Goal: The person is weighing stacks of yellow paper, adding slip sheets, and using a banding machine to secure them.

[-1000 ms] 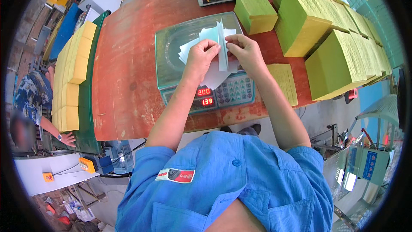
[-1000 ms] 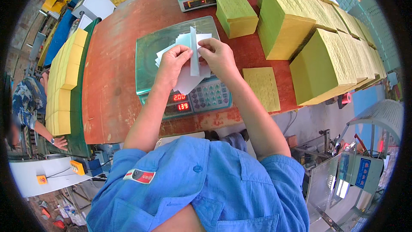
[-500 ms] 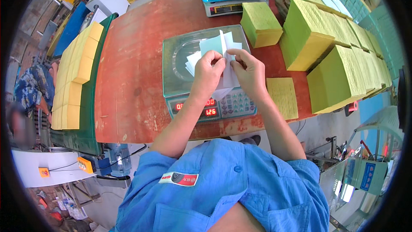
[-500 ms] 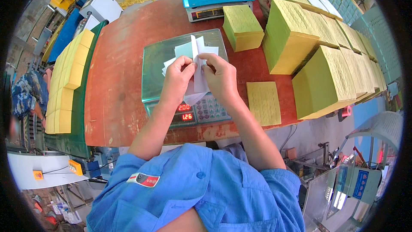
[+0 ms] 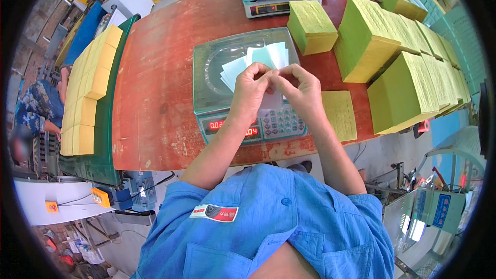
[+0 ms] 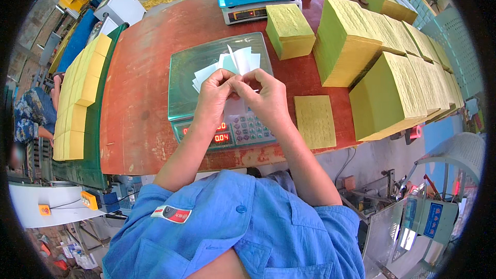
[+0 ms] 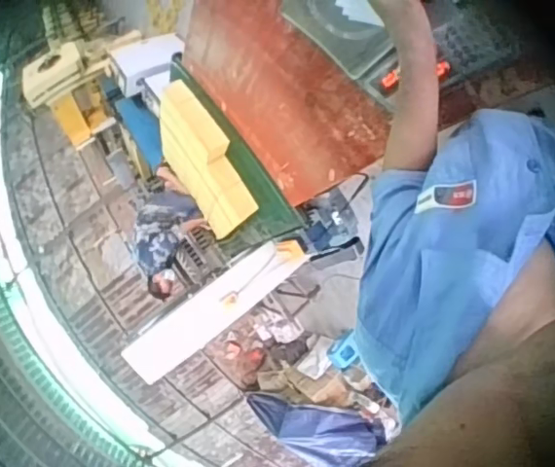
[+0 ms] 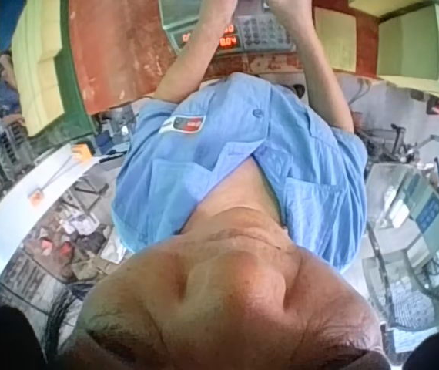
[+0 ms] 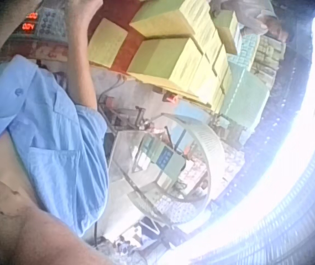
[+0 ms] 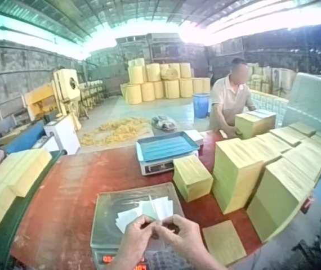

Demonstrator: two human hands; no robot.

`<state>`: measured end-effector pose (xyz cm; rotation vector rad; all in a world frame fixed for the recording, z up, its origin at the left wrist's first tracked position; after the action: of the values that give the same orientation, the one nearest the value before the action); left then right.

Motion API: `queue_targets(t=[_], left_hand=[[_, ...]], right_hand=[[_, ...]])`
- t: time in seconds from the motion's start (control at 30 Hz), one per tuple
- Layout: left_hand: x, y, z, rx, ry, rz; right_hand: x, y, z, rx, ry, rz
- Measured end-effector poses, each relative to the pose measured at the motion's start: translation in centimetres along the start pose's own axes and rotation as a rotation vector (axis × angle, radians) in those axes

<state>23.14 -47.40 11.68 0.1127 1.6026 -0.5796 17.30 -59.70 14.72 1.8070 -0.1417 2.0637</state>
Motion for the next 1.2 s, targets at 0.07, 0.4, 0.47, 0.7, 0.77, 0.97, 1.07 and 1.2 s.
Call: queue_targets(t=[0.07, 0.4, 0.47, 0.7, 0.77, 0.97, 1.07, 1.2], left_hand=[[0.5, 0.4, -0.2, -0.074, 0.019, 0.002], [0.1, -0.4, -0.5, -0.106, -0.086, 0.053], [-0.8, 0.5, -0.5, -0.205, -0.19, 0.14], [-2.5, 0.6, -1.2, -0.32, -0.417, 0.434], [-2.5, 0.7, -1.2, -0.303, -0.483, 0.577], [0.4, 0.6, 0.0, -0.148, -0.114, 0.117], [0.7, 1.6, 0.4, -0.148, -0.184, 0.216], [0.6, 0.6, 0.5, -0.115, -0.175, 0.255]], right_hand=[[-0.6, 0.3, -0.1, 0.01, -0.033, -0.143], [0.6, 0.3, -0.9, -0.093, 0.347, -0.374], [1.0, -0.3, -0.9, -0.033, 0.278, -0.222], [-0.8, 0.2, -0.1, -0.051, 0.126, 0.039], [-1.5, -0.1, 0.1, -0.029, 0.07, 0.074], [-2.9, -0.6, 0.3, 0.006, 0.087, 0.035], [-2.6, -0.8, 0.3, 0.006, 0.123, -0.006], [-2.0, 0.6, 0.0, -0.088, 0.055, 0.003]])
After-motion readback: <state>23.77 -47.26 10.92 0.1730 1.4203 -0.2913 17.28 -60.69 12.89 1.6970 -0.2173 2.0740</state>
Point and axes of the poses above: each hand's wrist, its own z-axis towards the middle knuckle, its own y-axis out of the back of the hand, x = y × z, the point moved 8 cm from there along z, towards the middle knuckle, and after that the axes turned 3 degrees about -z, right-handed, at the moved point
